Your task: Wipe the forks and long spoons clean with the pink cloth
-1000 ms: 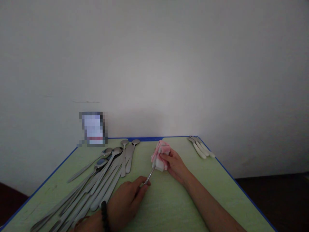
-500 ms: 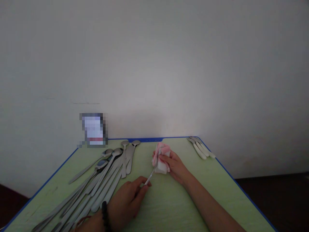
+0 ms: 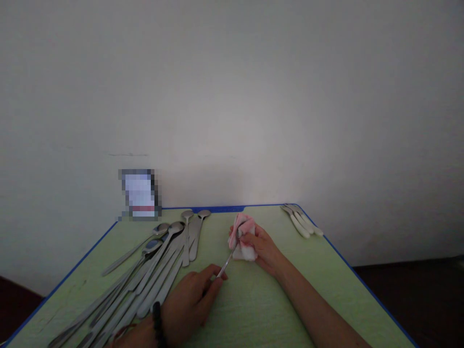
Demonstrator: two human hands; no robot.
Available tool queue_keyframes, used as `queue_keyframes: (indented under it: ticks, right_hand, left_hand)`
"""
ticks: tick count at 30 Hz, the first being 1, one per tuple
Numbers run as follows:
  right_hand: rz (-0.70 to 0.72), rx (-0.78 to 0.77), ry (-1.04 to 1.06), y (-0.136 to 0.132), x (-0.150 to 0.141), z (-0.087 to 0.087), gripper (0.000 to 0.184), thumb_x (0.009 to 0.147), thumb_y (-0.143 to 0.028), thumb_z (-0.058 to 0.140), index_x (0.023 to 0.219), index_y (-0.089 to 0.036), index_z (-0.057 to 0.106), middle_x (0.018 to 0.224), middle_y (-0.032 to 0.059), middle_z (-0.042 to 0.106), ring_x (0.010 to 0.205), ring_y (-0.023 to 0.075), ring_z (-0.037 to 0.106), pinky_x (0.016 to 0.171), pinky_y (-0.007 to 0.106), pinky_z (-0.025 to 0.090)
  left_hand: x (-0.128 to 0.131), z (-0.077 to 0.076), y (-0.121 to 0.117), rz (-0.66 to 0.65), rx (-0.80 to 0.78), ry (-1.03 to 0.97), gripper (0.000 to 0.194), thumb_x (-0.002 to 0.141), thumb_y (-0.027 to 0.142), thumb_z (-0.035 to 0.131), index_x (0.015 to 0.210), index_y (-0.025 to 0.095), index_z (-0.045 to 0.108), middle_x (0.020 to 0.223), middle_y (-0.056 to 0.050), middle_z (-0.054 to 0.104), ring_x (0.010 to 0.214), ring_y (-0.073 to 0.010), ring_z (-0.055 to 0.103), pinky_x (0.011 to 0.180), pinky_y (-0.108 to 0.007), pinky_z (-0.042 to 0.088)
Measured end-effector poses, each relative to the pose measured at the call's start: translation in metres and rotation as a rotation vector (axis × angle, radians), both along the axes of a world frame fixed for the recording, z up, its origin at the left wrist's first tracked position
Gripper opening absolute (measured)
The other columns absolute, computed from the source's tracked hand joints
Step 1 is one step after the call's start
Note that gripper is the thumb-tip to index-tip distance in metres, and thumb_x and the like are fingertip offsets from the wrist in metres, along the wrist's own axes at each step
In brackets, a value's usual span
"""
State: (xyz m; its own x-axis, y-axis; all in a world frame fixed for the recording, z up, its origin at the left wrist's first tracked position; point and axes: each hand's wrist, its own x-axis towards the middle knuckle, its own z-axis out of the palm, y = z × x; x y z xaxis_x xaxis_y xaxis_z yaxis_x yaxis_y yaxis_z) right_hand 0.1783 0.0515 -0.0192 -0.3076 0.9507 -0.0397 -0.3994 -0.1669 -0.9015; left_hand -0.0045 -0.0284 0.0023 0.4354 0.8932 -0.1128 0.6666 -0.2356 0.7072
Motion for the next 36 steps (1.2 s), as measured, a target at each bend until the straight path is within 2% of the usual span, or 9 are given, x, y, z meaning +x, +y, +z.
queue_keyframes:
  ticks: [17,29,36]
  right_hand:
    - [-0.013,0.008,-0.031,0.0012,-0.0012,-0.0017,0.027,0.059,-0.012,0.055,0.085,-0.016,0.062,0.075,0.0031,0.067,0.058,0.0129,0.056,0.054,0.024,0.044]
    - [-0.028,0.019,-0.018,0.0002,-0.003,0.0007,0.024,0.06,-0.013,0.057,0.083,-0.016,0.062,0.077,0.0034,0.068,0.059,0.0126,0.057,0.054,0.023,0.043]
    - [-0.041,-0.023,-0.004,0.0004,-0.0026,-0.0003,0.027,0.059,-0.014,0.058,0.086,-0.015,0.063,0.082,0.0051,0.069,0.063,0.0149,0.06,0.057,0.026,0.044]
  left_hand:
    - [0.0003,-0.0021,0.0,-0.012,0.018,-0.02,0.032,0.092,0.033,0.029,0.099,0.017,0.056,0.043,0.007,0.045,0.039,-0.0121,0.047,0.049,-0.02,0.038]
    - [-0.0001,0.0014,-0.0012,-0.018,0.019,-0.014,0.031,0.092,0.032,0.03,0.1,0.017,0.056,0.044,0.007,0.047,0.039,-0.0118,0.046,0.046,-0.019,0.035]
    - [-0.0013,-0.0018,-0.0018,-0.001,0.001,-0.051,0.032,0.091,0.036,0.03,0.1,0.016,0.055,0.043,0.008,0.044,0.038,-0.011,0.043,0.043,-0.019,0.034]
